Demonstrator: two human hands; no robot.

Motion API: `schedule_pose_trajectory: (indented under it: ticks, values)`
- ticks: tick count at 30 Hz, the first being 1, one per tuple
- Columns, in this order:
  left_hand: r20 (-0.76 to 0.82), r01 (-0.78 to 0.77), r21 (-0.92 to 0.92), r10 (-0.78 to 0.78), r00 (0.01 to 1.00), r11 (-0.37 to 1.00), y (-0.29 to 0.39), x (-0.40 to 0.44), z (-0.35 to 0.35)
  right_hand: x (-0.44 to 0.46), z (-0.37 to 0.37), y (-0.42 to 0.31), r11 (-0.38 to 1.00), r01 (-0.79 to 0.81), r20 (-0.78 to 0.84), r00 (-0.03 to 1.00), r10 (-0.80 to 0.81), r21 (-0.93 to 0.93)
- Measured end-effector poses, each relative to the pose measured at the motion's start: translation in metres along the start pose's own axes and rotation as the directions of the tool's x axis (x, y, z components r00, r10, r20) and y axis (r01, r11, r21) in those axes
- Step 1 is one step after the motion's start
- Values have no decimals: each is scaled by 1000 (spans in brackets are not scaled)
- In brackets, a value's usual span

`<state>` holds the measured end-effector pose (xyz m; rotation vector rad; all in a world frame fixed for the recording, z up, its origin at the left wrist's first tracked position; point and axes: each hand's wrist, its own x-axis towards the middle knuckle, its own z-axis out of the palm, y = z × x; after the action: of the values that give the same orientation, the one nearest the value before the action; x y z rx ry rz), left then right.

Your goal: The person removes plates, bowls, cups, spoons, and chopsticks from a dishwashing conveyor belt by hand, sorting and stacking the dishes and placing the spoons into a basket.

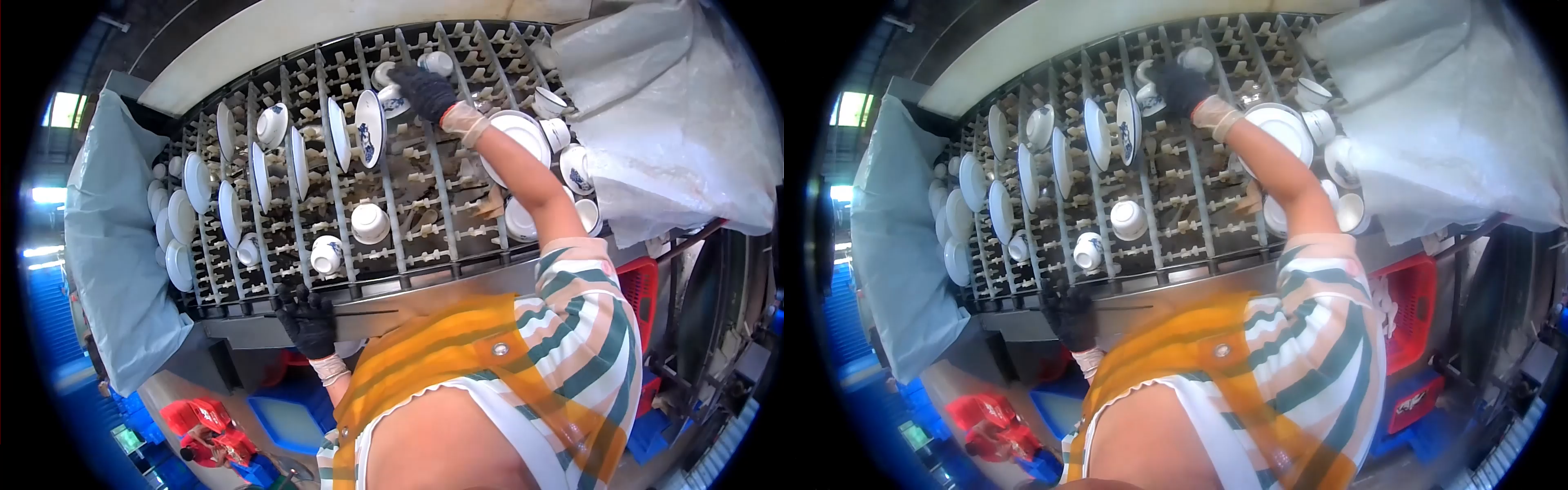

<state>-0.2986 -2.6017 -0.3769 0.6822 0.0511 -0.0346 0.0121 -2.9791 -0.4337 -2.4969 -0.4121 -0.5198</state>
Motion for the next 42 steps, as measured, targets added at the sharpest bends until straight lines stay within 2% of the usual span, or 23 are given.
schedule_pose_trajectory:
  ticks: [1, 5, 7, 8, 9, 10, 11, 12, 13, 15, 17, 19, 23, 25, 27, 29, 31, 32, 35, 36, 39, 41, 42]
  values:
    - [0, -4, 7, 4, 1000, 1000, -2, -1, 4, -1, 6, -8, 991, 121, -88, 989, -116, 59]
    - [-12, 3, -45, -4, 1000, 999, -6, -1, 13, -18, 7, -39, 996, 83, 2, 997, -83, 46]
    - [-33, 15, -127, -19, 999, 992, -12, -6, 13, -31, -12, -48, 987, 136, 217, 964, -151, 82]
    - [63, 40, -183, -29, 998, 982, -15, -5, 9, -37, -27, -47, 952, 303, 287, 909, -302, 40]
    - [53, 36, -197, -26, 998, 980, -16, -5, 6, -42, -37, -40, 971, 196, 482, 843, -237, 136]
    - [70, 41, -199, -28, 997, 979, -17, -6, 6, -53, -56, -30, 976, -37, 460, 885, -67, 215]
    - [82, 43, -206, -27, 996, 978, -20, -6, 6, -71, -75, -14, 968, -130, 363, 931, 45, 213]
    - [57, 25, -208, -13, 998, 978, -22, -7, 5, -79, -74, 33, 981, -51, 307, 952, -10, 188]
    - [25, 35, -229, -30, 999, 973, -23, -9, 9, -91, -93, 56, 994, -105, 295, 951, 90, 38]
    - [10, 20, -209, -19, 1000, 978, -26, -7, 10, -104, -121, 90, 974, -202, 526, 820, 225, -102]
    - [22, 18, -200, -14, 1000, 980, -28, -7, 14, -114, -141, 95, 984, -163, 649, 741, 171, -73]
    - [32, 33, -212, -27, 999, 977, -30, -7, 14, -126, -136, 107, 981, -156, 623, 780, 53, 112]
    - [53, 20, -247, -7, 999, 969, -36, -10, 18, -120, -164, 62, 973, -226, 653, 730, 201, -47]
    - [112, 20, -276, 12, 994, 961, -42, -10, 17, -124, -156, 85, 986, -160, 639, 755, 149, -41]
    - [85, -1, -258, 24, 996, 966, -44, -12, 25, -119, -156, 98, 966, -256, 691, 702, 170, 23]
    - [97, -1, -250, 27, 995, 968, -46, -12, 29, -123, -154, 113, 964, -265, 640, 742, 197, 10]
    - [206, 4, -250, 49, 977, 968, -48, -8, 20, -116, -179, 67, 878, -476, 739, 571, 358, -58]
    - [325, 32, -238, 48, 945, 971, -50, -8, 18, -118, -177, 68, 896, -437, 745, 571, 345, -80]
    - [264, 9, -248, 58, 963, 969, -54, -11, 23, -137, -179, 60, 800, -599, 657, 612, 441, 21]
    - [206, -8, -236, 58, 977, 972, -56, -11, 23, -143, -180, 57, 828, -557, 603, 683, 412, 65]
    - [42, -36, -231, 47, 998, 972, -58, -15, 33, -140, -190, 43, 854, -520, 628, 665, 405, -1]
    - [71, -33, -231, 51, 996, 972, -59, -16, 37, -142, -192, 44, 841, -537, 626, 635, 453, -64]
    - [101, -26, -231, 50, 994, 973, -60, -16, 37, -152, -182, 63, 822, -563, 573, 701, 425, 79]
